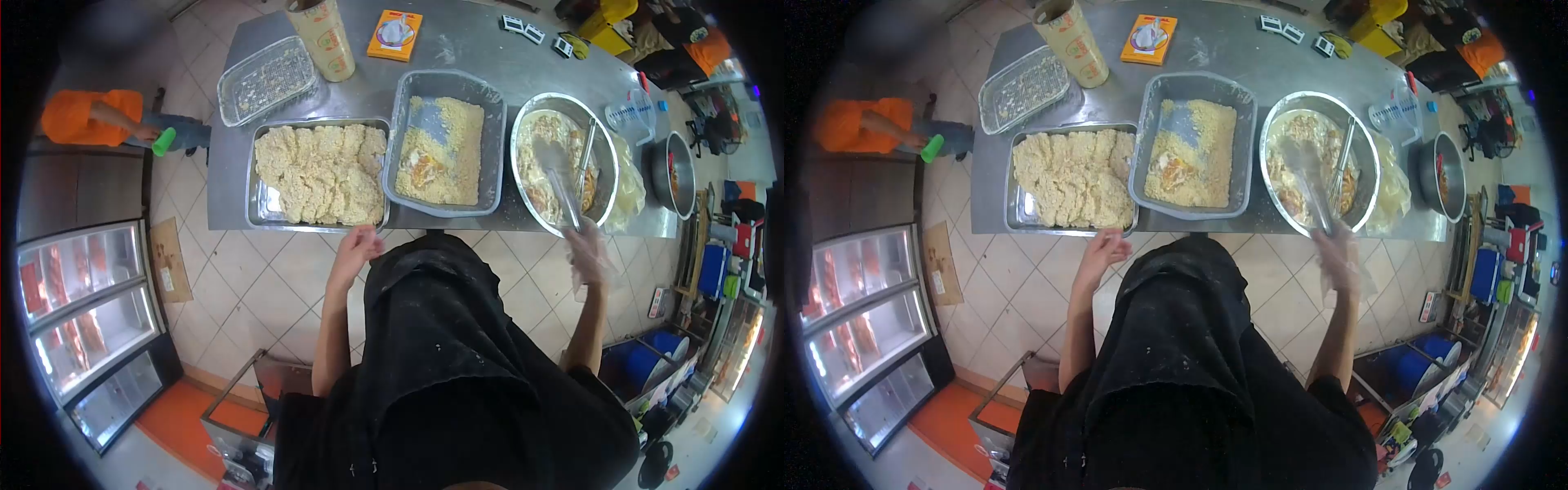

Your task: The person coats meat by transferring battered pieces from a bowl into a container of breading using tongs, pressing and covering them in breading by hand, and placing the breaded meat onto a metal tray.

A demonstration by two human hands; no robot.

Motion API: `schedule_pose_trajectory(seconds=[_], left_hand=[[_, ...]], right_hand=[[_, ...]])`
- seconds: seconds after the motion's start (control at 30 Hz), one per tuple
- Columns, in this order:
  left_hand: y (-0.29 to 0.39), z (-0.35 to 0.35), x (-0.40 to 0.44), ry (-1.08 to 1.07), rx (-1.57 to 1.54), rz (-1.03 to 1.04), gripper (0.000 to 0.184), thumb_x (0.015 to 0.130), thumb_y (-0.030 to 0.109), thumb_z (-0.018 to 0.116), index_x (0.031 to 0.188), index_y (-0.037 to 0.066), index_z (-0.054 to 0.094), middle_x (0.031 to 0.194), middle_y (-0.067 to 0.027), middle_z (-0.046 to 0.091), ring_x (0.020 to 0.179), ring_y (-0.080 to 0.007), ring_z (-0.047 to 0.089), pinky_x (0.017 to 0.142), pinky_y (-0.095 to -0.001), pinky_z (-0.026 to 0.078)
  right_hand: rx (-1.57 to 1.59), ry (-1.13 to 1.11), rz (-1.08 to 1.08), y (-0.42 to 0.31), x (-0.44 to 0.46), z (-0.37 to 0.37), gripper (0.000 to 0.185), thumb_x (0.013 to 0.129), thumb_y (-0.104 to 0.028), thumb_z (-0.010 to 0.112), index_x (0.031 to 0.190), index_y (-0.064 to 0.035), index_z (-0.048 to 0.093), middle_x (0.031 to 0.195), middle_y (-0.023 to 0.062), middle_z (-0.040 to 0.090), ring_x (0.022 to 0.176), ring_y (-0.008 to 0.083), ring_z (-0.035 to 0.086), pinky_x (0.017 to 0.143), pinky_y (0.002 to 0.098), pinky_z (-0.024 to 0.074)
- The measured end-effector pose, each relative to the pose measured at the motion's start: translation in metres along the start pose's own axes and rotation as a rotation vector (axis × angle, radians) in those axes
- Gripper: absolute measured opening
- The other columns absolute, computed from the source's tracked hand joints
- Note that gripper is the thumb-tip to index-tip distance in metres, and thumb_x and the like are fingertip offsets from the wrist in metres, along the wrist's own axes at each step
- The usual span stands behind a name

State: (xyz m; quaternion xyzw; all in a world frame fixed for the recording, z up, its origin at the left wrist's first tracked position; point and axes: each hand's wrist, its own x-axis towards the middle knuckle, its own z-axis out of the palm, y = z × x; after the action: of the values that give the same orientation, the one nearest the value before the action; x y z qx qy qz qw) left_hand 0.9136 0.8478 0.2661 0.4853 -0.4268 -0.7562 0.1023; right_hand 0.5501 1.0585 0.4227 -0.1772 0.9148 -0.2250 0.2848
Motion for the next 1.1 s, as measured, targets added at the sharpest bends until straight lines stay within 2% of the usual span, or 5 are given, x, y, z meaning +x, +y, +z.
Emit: schedule_pose_trajectory(seconds=[0.17, 0.4, 0.53, 0.9, 1.1], left_hand=[[0.006, 0.052, 0.05, 0.14, -0.292, 0.112, 0.033, 0.096, 0.021, 0.048, 0.121, 0.002, 0.037, 0.103, -0.015, 0.056, 0.089, -0.0224, 0.06, 0.079, -0.0338, 0.052], [0.011, 0.084, 0.073, 0.299, -0.425, 0.128, 0.021, 0.096, 0.015, 0.045, 0.115, 0.006, 0.041, 0.099, -0.0109, 0.055, 0.081, -0.019, 0.059, 0.073, -0.0347, 0.054], [0.01, 0.092, 0.074, 0.422, -0.34, 0.102, 0.019, 0.096, 0.014, 0.043, 0.113, 0.005, 0.044, 0.095, -0.0091, 0.056, 0.073, -0.0164, 0.059, 0.064, -0.0315, 0.055], [0.007, 0.093, 0.084, 0.493, -0.404, 0.043, 0.012, 0.095, 0.013, 0.046, 0.104, 0.006, 0.049, 0.086, -0.0034, 0.052, 0.064, -0.012, 0.055, 0.052, -0.0264, 0.055], [0.012, 0.093, 0.075, 0.42, -0.389, 0.065, 0.013, 0.095, 0.012, 0.044, 0.106, 0.007, 0.049, 0.086, -0.0029, 0.049, 0.068, -0.0117, 0.053, 0.055, -0.0279, 0.057]], right_hand=[[-0.137, 0.162, -0.225, 0.095, 0.094, -0.01, 0.025, 0.084, -0.018, 0.056, 0.101, -0.0006, 0.059, 0.067, 0.0004, 0.052, 0.061, 0.0135, 0.052, 0.056, 0.0318, 0.0419], [-0.171, -0.133, -0.541, -0.058, 0.158, 0.037, 0.049, 0.09, -0.043, 0.048, 0.122, -0.007, 0.057, 0.119, 0.016, 0.059, 0.111, 0.0289, 0.055, 0.097, 0.0335, 0.039], [-0.278, -0.209, -0.954, -0.136, 0.252, 0.19, 0.05, 0.093, -0.043, 0.041, 0.109, -0.0001, 0.059, 0.111, 0.0179, 0.06, 0.103, 0.0304, 0.056, 0.092, 0.0389, 0.042], [0.343, -0.783, 0.17, -0.06, 0.161, 0.223, 0.051, 0.093, -0.045, 0.042, 0.116, -0.002, 0.055, 0.109, 0.0147, 0.06, 0.101, 0.0287, 0.057, 0.089, 0.0378, 0.0426], [0.446, -0.545, 0.4, -0.08, 0.181, 0.21, 0.052, 0.093, -0.047, 0.042, 0.12, -0.003, 0.052, 0.108, 0.013, 0.06, 0.099, 0.0277, 0.057, 0.087, 0.0373, 0.0429]])
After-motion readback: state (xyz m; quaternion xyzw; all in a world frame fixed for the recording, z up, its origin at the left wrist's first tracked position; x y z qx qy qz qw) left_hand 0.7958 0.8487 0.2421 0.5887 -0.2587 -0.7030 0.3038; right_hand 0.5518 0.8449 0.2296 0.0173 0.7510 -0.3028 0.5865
